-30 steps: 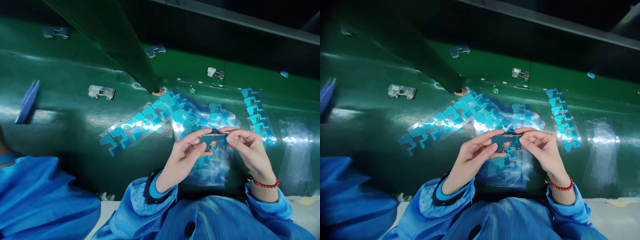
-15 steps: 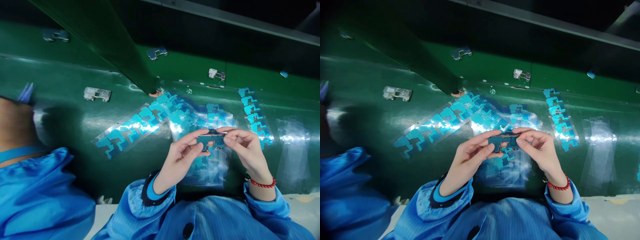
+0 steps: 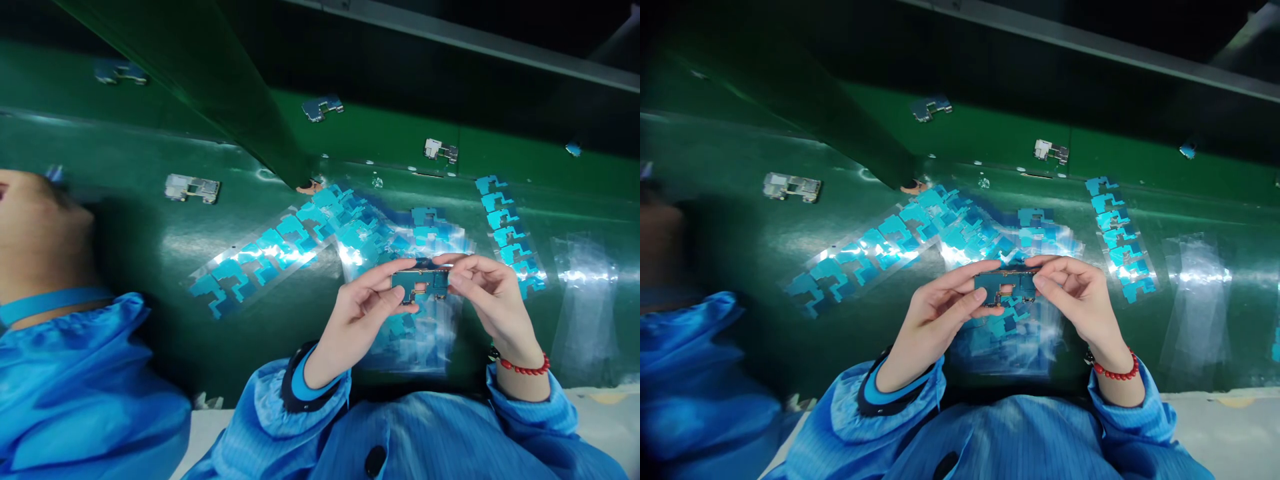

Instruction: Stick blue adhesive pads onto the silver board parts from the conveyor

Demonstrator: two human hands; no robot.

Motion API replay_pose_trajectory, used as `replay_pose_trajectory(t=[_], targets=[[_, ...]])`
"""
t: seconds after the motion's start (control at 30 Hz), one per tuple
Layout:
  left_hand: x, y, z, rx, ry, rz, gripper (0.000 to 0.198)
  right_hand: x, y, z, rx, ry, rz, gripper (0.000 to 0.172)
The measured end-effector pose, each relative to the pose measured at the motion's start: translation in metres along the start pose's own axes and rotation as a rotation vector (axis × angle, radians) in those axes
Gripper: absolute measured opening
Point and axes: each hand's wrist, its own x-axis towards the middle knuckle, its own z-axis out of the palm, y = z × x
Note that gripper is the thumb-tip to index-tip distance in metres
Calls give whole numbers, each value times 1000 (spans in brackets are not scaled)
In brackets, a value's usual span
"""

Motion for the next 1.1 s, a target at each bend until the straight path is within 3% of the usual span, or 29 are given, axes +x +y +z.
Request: replay_pose_trajectory(t=[0.37, 0.67, 0.9, 1.1], targets=[[2, 0, -4, -86, 38, 4, 26, 4, 1, 0, 20, 82, 43, 9], [11, -4, -5, -75, 183, 31, 28, 1, 6, 1, -27, -201, 106, 14], [11, -9, -5, 20, 195, 39, 30, 5, 10, 4, -51, -123, 91, 21], [10, -12, -3, 120, 113, -50, 32, 9, 12, 0, -62, -16, 36, 26]])
